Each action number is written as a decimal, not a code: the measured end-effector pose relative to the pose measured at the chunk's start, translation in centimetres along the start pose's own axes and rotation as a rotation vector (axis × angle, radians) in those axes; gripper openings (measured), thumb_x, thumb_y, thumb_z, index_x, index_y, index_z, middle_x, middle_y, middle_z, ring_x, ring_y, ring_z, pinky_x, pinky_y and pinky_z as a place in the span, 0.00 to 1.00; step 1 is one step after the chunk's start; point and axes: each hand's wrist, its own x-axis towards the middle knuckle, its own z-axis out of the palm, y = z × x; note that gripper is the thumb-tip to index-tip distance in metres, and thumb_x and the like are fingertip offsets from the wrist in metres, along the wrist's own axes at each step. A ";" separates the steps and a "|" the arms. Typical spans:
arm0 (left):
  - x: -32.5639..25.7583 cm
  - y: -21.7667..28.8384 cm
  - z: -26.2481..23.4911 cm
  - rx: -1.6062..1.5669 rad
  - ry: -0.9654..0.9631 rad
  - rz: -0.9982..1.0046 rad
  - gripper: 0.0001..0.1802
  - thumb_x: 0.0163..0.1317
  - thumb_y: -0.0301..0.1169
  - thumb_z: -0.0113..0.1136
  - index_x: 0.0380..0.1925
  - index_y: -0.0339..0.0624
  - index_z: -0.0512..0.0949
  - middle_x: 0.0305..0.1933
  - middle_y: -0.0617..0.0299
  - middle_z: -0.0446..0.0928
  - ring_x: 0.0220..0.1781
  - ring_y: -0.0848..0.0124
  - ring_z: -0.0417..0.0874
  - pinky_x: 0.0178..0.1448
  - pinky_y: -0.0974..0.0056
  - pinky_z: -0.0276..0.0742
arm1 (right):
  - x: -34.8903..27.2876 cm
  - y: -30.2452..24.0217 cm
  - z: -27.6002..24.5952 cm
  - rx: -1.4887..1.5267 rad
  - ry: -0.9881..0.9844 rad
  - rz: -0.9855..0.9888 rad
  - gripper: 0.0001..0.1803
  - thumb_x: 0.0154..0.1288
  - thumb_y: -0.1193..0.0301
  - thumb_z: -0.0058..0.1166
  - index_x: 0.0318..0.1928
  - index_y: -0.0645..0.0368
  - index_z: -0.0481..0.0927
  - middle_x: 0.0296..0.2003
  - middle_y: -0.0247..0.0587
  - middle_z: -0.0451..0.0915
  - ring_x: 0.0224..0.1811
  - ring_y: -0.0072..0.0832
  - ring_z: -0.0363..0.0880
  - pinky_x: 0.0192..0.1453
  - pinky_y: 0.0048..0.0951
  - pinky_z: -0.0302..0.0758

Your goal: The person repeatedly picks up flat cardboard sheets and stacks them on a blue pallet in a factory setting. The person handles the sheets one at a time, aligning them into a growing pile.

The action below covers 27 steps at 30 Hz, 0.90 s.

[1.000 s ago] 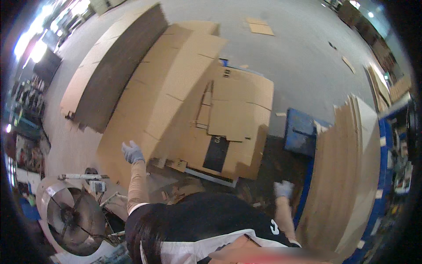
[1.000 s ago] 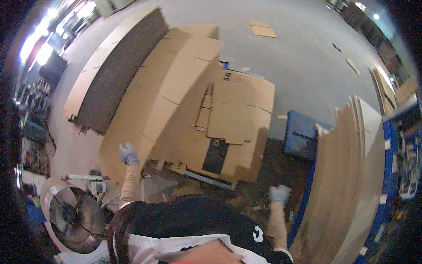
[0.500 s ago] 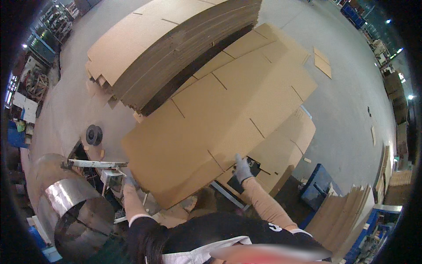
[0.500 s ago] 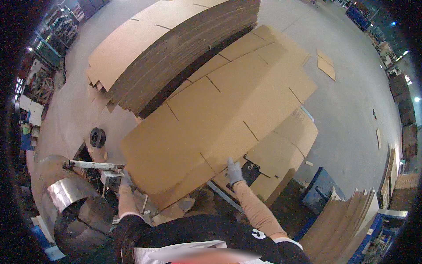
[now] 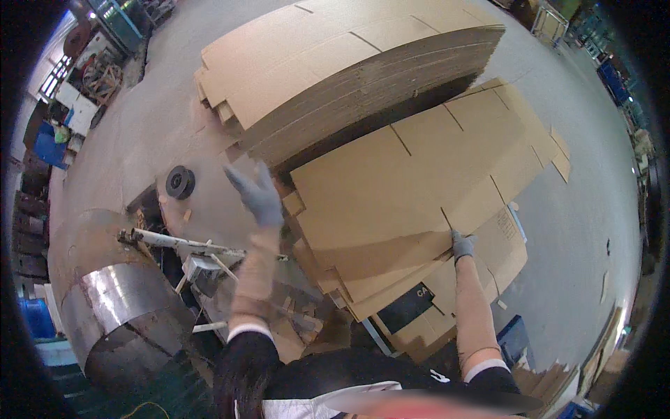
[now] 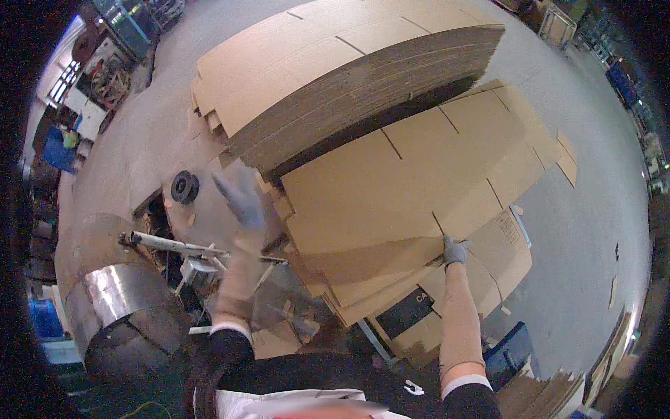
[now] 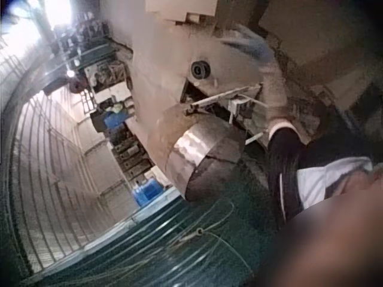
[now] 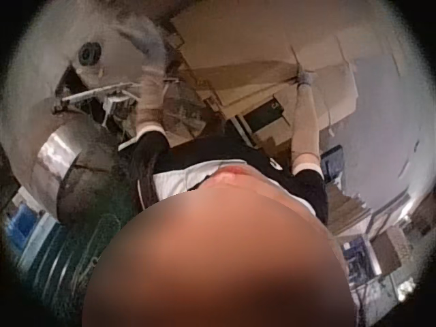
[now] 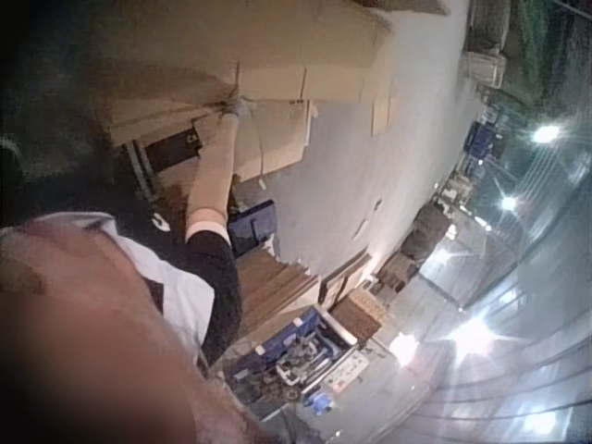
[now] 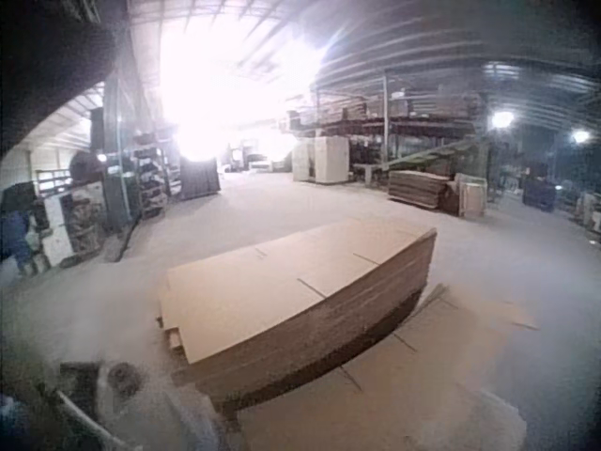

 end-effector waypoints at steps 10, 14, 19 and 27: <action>20.6 -2.9 4.3 -0.496 -0.457 -0.721 0.33 0.54 0.49 0.66 0.55 0.39 0.74 0.54 0.59 0.77 0.55 0.65 0.75 0.58 0.63 0.69 | -4.7 -3.9 -1.8 -0.216 0.135 -0.065 0.53 0.56 0.55 0.63 0.68 0.76 0.46 0.67 0.67 0.54 0.72 0.51 0.51 0.73 0.38 0.54; 20.8 -5.0 5.2 -0.478 -0.461 -0.668 0.31 0.55 0.46 0.67 0.57 0.50 0.71 0.51 0.61 0.77 0.50 0.62 0.79 0.52 0.53 0.76 | -7.5 -6.0 -3.2 -0.204 0.291 -0.148 0.48 0.57 0.57 0.62 0.68 0.73 0.51 0.68 0.65 0.52 0.74 0.50 0.46 0.74 0.40 0.50; 21.3 -5.4 4.1 -0.554 -0.510 -0.893 0.29 0.55 0.50 0.66 0.54 0.52 0.74 0.50 0.64 0.79 0.51 0.65 0.78 0.51 0.54 0.76 | -9.5 -7.2 -6.3 -0.085 0.384 -0.261 0.44 0.58 0.60 0.61 0.68 0.69 0.54 0.69 0.63 0.52 0.73 0.50 0.48 0.74 0.41 0.50; 14.4 -1.0 3.8 -0.756 -0.670 -0.813 0.26 0.58 0.52 0.61 0.53 0.51 0.75 0.45 0.66 0.79 0.41 0.72 0.76 0.40 0.68 0.70 | -12.9 -20.5 -1.0 0.913 -0.239 -0.311 0.44 0.65 0.53 0.53 0.72 0.60 0.48 0.70 0.52 0.52 0.70 0.45 0.54 0.70 0.45 0.56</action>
